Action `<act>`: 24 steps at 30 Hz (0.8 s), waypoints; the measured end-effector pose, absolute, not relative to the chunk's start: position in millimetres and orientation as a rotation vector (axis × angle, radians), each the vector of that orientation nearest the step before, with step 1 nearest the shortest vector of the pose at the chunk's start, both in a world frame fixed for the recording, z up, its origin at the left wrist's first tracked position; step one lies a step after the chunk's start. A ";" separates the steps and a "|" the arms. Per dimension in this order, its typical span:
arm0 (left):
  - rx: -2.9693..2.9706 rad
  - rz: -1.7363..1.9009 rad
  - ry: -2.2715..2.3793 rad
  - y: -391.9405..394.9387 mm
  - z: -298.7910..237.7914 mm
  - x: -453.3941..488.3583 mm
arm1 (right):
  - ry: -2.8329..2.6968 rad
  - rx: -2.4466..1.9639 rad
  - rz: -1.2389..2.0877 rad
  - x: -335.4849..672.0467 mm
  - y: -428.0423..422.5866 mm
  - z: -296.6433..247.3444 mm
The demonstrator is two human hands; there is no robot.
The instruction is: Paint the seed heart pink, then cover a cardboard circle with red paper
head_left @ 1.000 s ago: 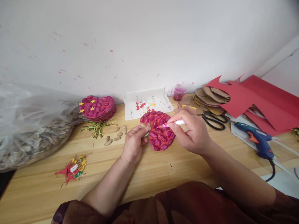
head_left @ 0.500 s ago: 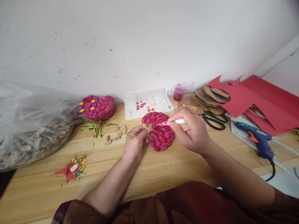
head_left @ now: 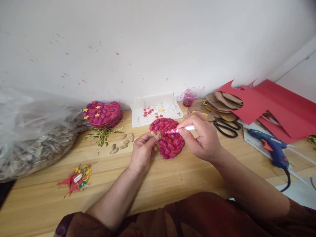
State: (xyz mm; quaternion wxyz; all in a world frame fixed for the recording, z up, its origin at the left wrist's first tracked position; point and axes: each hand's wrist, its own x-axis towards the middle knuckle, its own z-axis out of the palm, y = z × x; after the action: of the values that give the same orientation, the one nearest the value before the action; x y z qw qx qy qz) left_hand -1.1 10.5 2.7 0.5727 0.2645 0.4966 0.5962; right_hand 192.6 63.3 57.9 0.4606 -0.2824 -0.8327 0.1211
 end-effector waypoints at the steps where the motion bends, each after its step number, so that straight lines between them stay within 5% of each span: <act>1: 0.624 1.397 1.165 10.4 2.5 -1.2 | -2.039 -0.713 0.288 192.9 63.8 57.9; 24: 0.589 1.394 1.106 11.8 -1.6 -4.5 | -1.940 -0.784 0.255 194.1 66.4 56.3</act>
State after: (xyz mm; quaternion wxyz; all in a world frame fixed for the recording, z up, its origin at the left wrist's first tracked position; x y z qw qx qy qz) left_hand -4.5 11.8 -1.6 0.5919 0.2534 0.4755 0.5994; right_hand 194.1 66.4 56.3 0.4940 -0.3234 -0.8002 0.1050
